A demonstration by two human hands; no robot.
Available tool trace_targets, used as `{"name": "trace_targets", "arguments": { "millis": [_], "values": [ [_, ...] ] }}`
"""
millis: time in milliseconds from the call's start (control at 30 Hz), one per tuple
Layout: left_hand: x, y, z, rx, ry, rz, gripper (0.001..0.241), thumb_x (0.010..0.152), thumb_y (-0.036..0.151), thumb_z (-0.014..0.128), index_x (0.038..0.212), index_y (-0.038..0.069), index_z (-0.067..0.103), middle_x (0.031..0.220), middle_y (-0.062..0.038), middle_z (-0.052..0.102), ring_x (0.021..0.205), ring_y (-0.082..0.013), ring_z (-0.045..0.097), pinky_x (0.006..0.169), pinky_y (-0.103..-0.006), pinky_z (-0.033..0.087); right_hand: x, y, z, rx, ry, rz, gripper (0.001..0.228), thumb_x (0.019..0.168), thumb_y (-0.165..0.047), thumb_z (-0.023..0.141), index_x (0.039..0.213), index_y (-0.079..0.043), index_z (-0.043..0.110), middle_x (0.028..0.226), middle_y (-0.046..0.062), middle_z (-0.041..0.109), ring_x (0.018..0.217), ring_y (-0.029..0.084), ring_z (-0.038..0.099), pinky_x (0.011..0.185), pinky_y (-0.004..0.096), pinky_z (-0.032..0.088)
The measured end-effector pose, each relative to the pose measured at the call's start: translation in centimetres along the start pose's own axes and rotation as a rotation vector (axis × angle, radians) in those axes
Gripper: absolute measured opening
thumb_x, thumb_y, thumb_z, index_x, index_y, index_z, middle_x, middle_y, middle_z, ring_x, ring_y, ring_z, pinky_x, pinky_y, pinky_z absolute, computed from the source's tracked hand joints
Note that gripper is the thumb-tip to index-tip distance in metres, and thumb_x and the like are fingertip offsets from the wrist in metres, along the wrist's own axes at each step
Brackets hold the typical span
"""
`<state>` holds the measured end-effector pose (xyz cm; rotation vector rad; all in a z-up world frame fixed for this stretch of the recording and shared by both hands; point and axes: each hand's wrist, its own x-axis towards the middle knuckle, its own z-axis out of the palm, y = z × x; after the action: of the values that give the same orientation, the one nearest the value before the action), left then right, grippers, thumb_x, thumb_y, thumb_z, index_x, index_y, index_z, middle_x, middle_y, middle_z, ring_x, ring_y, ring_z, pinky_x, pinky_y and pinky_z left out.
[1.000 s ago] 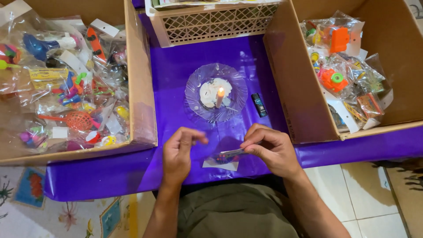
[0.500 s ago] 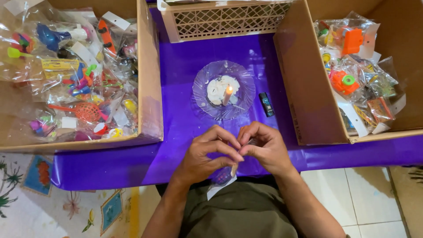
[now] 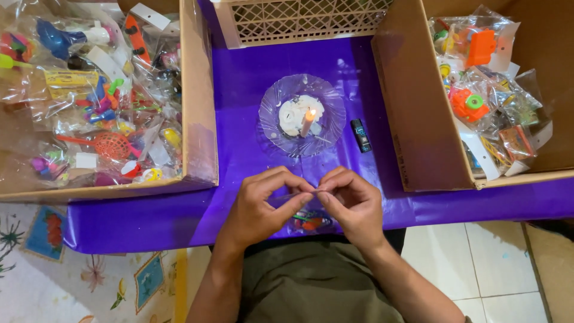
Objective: The person is packaging small toys into plastic bags and sealing the bags by melting the edges over a candle flame.
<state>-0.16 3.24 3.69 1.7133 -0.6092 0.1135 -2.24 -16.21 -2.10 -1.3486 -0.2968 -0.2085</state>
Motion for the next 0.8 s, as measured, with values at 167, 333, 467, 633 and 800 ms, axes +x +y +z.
{"name": "trace_targets", "arguments": {
  "millis": [167,333,467,633,800],
  "values": [
    [-0.2,-1.0,0.1,-0.064,0.024,-0.104,0.003,0.089,0.011,0.077,0.091,0.009,0.077,0.073,-0.008,0.07,0.066,-0.0217,0.068,0.067,-0.0347,0.054,0.1,1.6,0.3,0.136,0.049,0.078,0.011,0.088,-0.001,0.076,0.089,0.005,0.066,0.083,0.017,0.065,0.067,0.013,0.054,0.056,0.023,0.043],
    [-0.1,-1.4,0.1,-0.088,0.022,-0.159,0.004,0.088,0.013,0.077,0.091,0.01,0.078,0.073,-0.008,0.071,0.064,-0.0185,0.065,0.064,-0.0328,0.053,0.3,2.2,0.7,0.218,0.065,0.133,0.012,0.088,0.0,0.075,0.089,0.006,0.065,0.082,0.017,0.063,0.064,0.011,0.05,0.054,0.023,0.041],
    [-0.1,-1.9,0.2,-0.113,0.043,-0.186,0.007,0.088,0.015,0.079,0.093,0.01,0.079,0.074,-0.007,0.071,0.068,-0.0176,0.067,0.067,-0.0313,0.055,0.5,2.3,0.9,0.297,0.104,0.152,0.011,0.089,0.001,0.074,0.087,0.005,0.063,0.08,0.018,0.06,0.063,0.013,0.05,0.052,0.024,0.041],
    [-0.5,-2.9,0.2,-0.127,0.086,-0.206,0.014,0.084,0.018,0.084,0.096,0.01,0.079,0.078,-0.008,0.074,0.07,-0.0174,0.069,0.069,-0.0312,0.055,0.6,2.5,0.9,0.328,0.14,0.15,0.012,0.092,-0.001,0.072,0.089,0.002,0.06,0.082,0.016,0.057,0.065,0.013,0.049,0.052,0.022,0.039],
    [-2.1,-6.0,0.3,-0.311,0.25,-0.438,0.014,0.084,0.012,0.084,0.095,0.003,0.081,0.076,-0.007,0.078,0.073,-0.008,0.065,0.072,-0.0258,0.057,0.9,3.4,-0.2,0.359,0.189,0.213,0.009,0.093,0.001,0.068,0.093,0.002,0.06,0.083,0.018,0.058,0.067,0.016,0.053,0.054,0.024,0.039]
  ]
}}
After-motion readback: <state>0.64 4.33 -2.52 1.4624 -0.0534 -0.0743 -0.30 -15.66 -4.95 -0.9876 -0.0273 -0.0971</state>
